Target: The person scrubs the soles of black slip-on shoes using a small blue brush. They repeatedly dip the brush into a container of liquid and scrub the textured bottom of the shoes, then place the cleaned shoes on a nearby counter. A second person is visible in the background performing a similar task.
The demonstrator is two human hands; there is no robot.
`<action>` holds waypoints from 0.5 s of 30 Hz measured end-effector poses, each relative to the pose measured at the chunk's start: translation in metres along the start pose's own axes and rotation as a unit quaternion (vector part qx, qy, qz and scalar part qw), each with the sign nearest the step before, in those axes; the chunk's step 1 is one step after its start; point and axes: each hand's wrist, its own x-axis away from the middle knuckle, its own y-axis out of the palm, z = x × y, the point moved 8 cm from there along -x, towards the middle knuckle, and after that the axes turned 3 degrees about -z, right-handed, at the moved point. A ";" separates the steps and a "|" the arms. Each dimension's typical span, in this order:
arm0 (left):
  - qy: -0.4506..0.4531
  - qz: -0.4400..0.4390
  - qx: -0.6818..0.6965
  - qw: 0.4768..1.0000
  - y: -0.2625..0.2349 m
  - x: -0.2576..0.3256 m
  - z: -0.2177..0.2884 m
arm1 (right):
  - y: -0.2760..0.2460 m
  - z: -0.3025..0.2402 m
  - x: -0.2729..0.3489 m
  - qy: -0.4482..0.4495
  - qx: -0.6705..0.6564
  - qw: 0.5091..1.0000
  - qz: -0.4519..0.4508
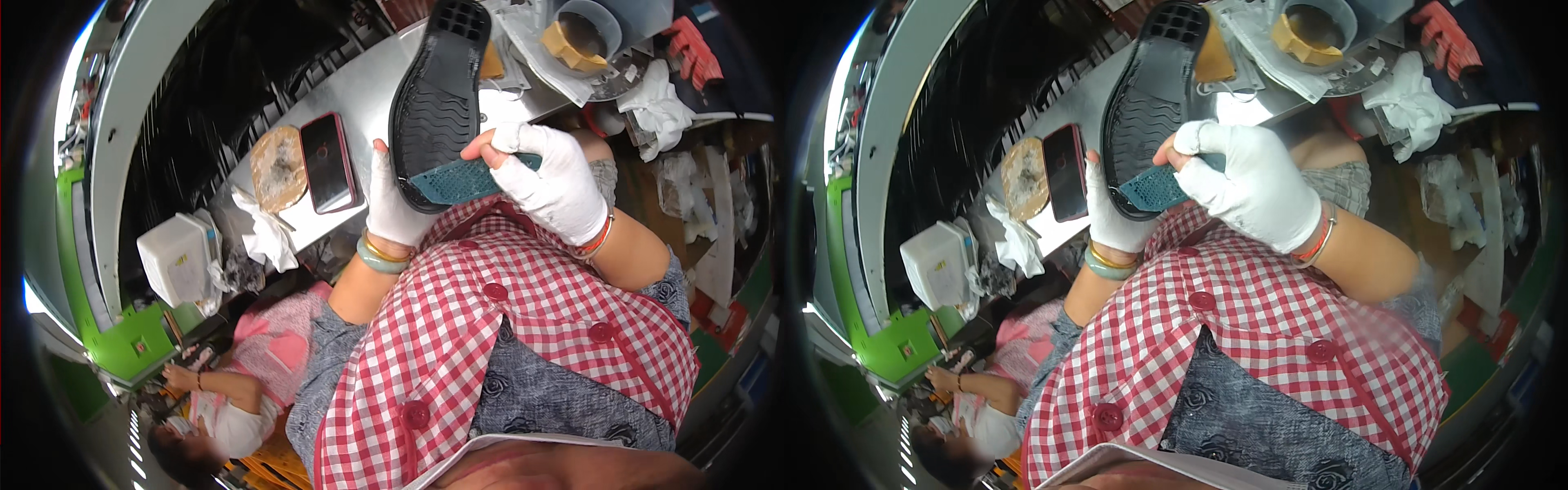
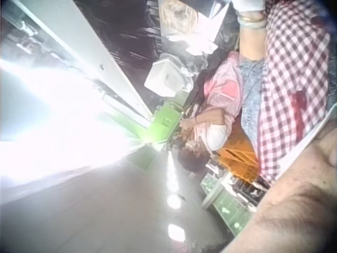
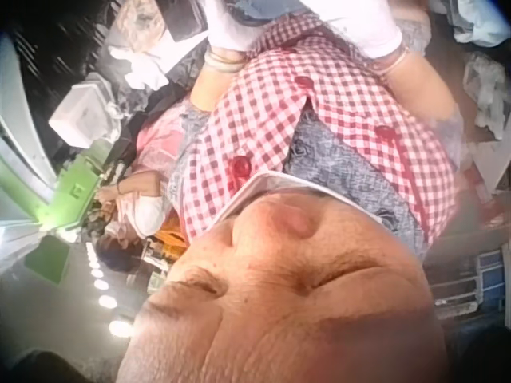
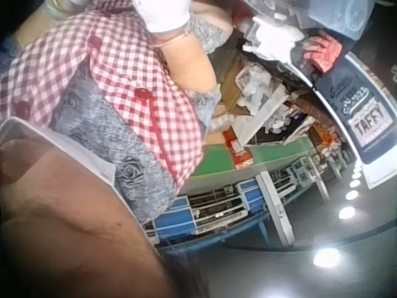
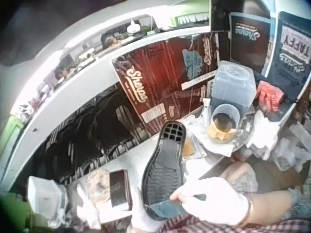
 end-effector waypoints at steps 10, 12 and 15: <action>-0.058 0.037 -0.116 0.991 -0.030 0.022 0.024 | 0.053 -0.002 -0.035 0.115 -0.038 0.969 -0.213; -0.030 0.087 -0.090 0.992 -0.030 0.024 0.033 | 0.066 -0.001 -0.042 0.144 -0.051 0.963 -0.222; -0.061 0.049 -0.035 0.996 -0.029 0.027 0.047 | 0.080 -0.003 -0.053 0.168 -0.051 0.955 -0.237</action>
